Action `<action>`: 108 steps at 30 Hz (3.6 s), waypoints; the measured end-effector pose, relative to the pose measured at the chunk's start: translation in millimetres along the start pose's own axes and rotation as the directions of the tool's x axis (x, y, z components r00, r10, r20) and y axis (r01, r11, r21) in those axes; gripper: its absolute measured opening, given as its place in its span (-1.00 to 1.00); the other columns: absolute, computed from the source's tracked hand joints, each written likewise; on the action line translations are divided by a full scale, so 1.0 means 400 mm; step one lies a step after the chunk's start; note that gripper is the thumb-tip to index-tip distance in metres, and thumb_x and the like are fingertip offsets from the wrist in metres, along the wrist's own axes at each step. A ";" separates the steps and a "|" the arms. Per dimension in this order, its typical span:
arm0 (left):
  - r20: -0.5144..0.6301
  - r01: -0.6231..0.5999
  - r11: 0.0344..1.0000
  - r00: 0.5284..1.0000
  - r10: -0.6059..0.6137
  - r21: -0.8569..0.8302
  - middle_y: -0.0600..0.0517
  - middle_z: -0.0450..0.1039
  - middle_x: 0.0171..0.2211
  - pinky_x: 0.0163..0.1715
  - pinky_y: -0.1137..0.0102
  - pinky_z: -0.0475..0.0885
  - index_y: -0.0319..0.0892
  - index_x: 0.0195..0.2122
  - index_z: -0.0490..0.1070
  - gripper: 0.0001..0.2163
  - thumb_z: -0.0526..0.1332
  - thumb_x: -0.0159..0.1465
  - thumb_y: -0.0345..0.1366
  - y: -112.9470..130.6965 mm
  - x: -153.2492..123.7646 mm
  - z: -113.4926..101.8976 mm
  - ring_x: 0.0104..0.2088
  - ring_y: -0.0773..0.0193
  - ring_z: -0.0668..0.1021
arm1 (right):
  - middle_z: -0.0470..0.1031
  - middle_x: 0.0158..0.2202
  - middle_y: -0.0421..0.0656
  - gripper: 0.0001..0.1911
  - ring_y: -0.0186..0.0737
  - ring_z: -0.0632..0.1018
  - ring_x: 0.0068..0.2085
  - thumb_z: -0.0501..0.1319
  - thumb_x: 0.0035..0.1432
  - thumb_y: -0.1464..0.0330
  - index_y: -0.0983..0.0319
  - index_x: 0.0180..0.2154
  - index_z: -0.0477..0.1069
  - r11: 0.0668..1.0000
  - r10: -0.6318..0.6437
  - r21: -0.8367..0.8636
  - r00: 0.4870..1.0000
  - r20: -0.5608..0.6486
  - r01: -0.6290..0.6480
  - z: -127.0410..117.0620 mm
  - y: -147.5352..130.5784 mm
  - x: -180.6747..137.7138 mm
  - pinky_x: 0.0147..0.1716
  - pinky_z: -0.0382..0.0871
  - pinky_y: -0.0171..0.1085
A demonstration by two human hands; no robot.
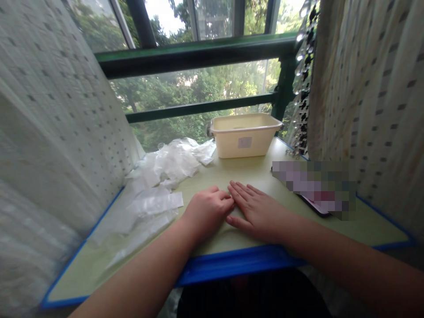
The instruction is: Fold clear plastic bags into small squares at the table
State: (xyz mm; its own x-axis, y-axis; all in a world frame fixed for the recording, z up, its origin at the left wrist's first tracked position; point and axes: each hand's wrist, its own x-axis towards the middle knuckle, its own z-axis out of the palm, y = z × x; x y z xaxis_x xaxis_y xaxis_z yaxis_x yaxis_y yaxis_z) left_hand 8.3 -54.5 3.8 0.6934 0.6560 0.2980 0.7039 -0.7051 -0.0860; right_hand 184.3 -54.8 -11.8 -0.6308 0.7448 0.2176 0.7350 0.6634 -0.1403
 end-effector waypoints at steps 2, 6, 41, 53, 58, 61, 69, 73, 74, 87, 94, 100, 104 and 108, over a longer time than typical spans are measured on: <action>-0.017 0.007 1.000 1.000 -0.007 -0.002 0.00 0.45 -0.38 -0.36 0.38 0.33 -0.17 -0.35 0.43 -0.80 0.02 0.24 -0.32 0.000 -0.001 0.002 -0.36 0.25 0.39 | -0.02 0.21 0.04 -0.21 -0.05 0.06 0.21 -0.18 0.11 -0.06 0.39 0.17 0.03 1.000 -0.001 0.017 0.999 0.032 0.000 -0.003 0.004 0.000 0.17 -0.09 -0.10; -0.055 0.029 0.997 0.998 -0.033 -0.066 -0.01 0.47 -0.35 -0.29 0.37 0.35 -0.18 -0.31 0.43 -0.82 0.03 0.21 -0.36 0.002 -0.006 0.002 -0.34 0.24 0.42 | -0.06 0.22 0.04 -0.18 -0.06 0.01 0.22 -0.19 0.10 -0.07 0.38 0.19 -0.02 1.000 0.002 0.024 0.997 0.079 -0.004 -0.009 0.000 0.003 0.18 -0.17 -0.08; -0.118 0.041 0.979 0.991 -0.065 -0.200 -0.02 0.46 -0.28 -0.21 0.37 0.35 -0.16 -0.26 0.42 -0.83 0.07 0.19 -0.36 0.007 -0.010 0.000 -0.23 0.24 0.46 | 0.46 -0.22 -0.10 -0.77 -0.23 0.42 -0.17 0.05 0.13 0.41 0.24 -0.28 0.47 0.986 0.044 0.168 0.967 -0.251 -0.001 -0.027 0.020 -0.039 -0.10 0.28 -0.26; 0.082 0.343 0.764 0.930 -0.358 -0.546 0.02 0.48 -0.42 -0.36 0.43 0.32 -0.16 -0.40 0.50 -0.78 0.08 0.15 -0.24 -0.007 0.032 0.016 -0.38 0.26 0.48 | 0.47 -0.15 -0.16 -0.76 -0.26 0.46 -0.14 0.07 0.04 0.52 0.21 -0.31 0.47 0.955 0.083 0.296 0.963 -0.257 -0.004 -0.017 0.041 -0.027 -0.07 0.29 -0.30; 0.142 0.432 0.670 0.885 -0.443 -0.603 0.03 0.49 -0.45 -0.45 0.43 0.29 -0.17 -0.38 0.49 -0.74 0.10 0.11 -0.13 -0.004 0.043 0.018 -0.44 0.25 0.47 | 0.46 -0.13 -0.16 -0.74 -0.27 0.46 -0.12 0.05 0.05 0.54 0.20 -0.33 0.48 0.950 0.079 0.312 0.963 -0.258 0.006 -0.003 0.051 -0.014 -0.07 0.29 -0.30; 0.164 0.436 0.672 0.888 -0.430 -0.599 0.04 0.47 -0.49 -0.51 0.44 0.26 -0.18 -0.38 0.48 -0.73 0.13 0.08 -0.11 -0.002 0.048 0.023 -0.49 0.27 0.45 | 0.45 -0.12 -0.14 -0.73 -0.26 0.46 -0.12 0.04 0.05 0.54 0.22 -0.31 0.47 0.945 0.067 0.327 0.966 -0.249 0.019 0.001 0.055 -0.002 -0.08 0.29 -0.30; 0.079 0.315 0.327 0.816 -0.572 -0.891 0.08 0.38 -0.50 -0.49 0.48 0.26 -0.23 -0.39 0.32 -0.80 0.19 0.05 -0.20 -0.022 0.057 0.048 -0.50 0.37 0.41 | 0.45 -0.20 -0.04 -0.73 -0.25 0.49 -0.26 0.11 0.05 0.39 0.28 -0.15 0.31 0.787 0.368 0.608 0.869 -0.330 -0.102 -0.013 0.029 0.009 -0.24 0.38 -0.24; 0.080 0.208 0.137 0.781 -0.619 -0.968 0.05 0.39 -0.46 -0.52 0.51 0.28 -0.24 -0.34 0.29 -0.74 0.24 0.03 -0.20 -0.031 0.065 0.042 -0.46 0.37 0.43 | 0.49 -0.27 -0.07 -0.70 -0.28 0.51 -0.31 0.14 0.05 0.29 0.29 -0.16 0.33 0.594 0.359 0.801 0.916 -0.181 -0.075 -0.025 0.018 0.048 -0.32 0.40 -0.29; 0.077 0.194 0.117 0.767 -0.637 -0.974 0.04 0.40 -0.45 -0.53 0.52 0.28 -0.25 -0.32 0.28 -0.73 0.25 0.01 -0.22 -0.034 0.067 0.039 -0.45 0.37 0.44 | 0.50 -0.31 -0.08 -0.70 -0.28 0.51 -0.34 0.14 0.04 0.28 0.30 -0.19 0.36 0.562 0.354 0.823 0.924 -0.145 -0.086 -0.030 0.017 0.065 -0.35 0.40 -0.30; 0.138 0.184 -0.005 0.719 -0.682 -0.983 0.01 0.46 -0.45 -0.62 0.51 0.36 -0.27 -0.20 0.38 -0.63 0.26 0.01 -0.15 -0.095 0.052 0.024 -0.53 0.37 0.46 | 0.44 -0.53 -0.19 -0.78 -0.38 0.42 -0.50 0.12 0.03 0.31 0.31 -0.37 0.45 0.457 0.277 0.884 0.960 -0.040 -0.095 -0.025 0.040 0.143 -0.52 0.31 -0.39; 0.038 0.251 0.229 0.747 -0.664 -0.941 -0.02 0.46 -0.42 -0.61 0.47 0.42 -0.24 -0.08 0.33 -0.60 0.17 0.11 -0.12 -0.079 0.041 0.016 -0.51 0.31 0.49 | 0.47 -0.48 -0.16 -0.75 -0.37 0.44 -0.50 0.13 0.03 0.27 0.32 -0.35 0.44 0.408 0.283 0.907 0.959 -0.021 -0.101 -0.026 0.042 0.143 -0.54 0.32 -0.39; -0.249 0.226 0.641 0.788 -0.563 -0.734 -0.05 0.36 -0.14 -0.44 0.47 0.45 -0.15 -0.24 0.46 -0.77 0.19 0.11 -0.20 -0.058 0.031 -0.014 -0.28 0.28 0.48 | 0.47 -0.50 -0.17 -0.71 -0.38 0.42 -0.51 0.12 0.05 0.21 0.29 -0.37 0.47 0.567 0.276 0.821 0.955 -0.109 -0.070 -0.021 0.044 0.137 -0.54 0.29 -0.41; -0.214 0.255 0.635 0.796 -0.566 -0.730 -0.03 0.38 -0.23 -0.47 0.47 0.43 -0.20 -0.37 0.43 -0.84 0.17 0.13 -0.22 -0.058 0.028 -0.020 -0.36 0.32 0.47 | 0.45 -0.51 -0.17 -0.71 -0.37 0.41 -0.51 0.13 0.03 0.21 0.30 -0.39 0.47 0.523 0.272 0.851 0.957 -0.102 -0.058 -0.030 0.040 0.135 -0.54 0.30 -0.40; -0.156 0.270 0.537 0.769 -0.619 -0.799 -0.03 0.39 -0.28 -0.42 0.42 0.44 -0.22 -0.41 0.37 -0.84 0.16 0.14 -0.21 -0.063 0.027 -0.014 -0.34 0.28 0.48 | 0.43 -0.53 -0.18 -0.75 -0.39 0.40 -0.54 0.13 0.03 0.27 0.33 -0.39 0.46 0.389 0.291 0.919 0.955 -0.057 -0.064 -0.039 0.036 0.136 -0.55 0.33 -0.38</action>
State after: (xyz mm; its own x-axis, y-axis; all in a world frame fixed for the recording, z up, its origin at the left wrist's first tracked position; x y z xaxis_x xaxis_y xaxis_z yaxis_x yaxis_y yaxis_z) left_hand -2.8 -31.0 14.5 0.0734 0.8993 0.4311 0.4426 -0.4167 0.7940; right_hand 164.3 -5.9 13.3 -0.3742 0.9003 0.2222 0.0974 0.2765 -0.9561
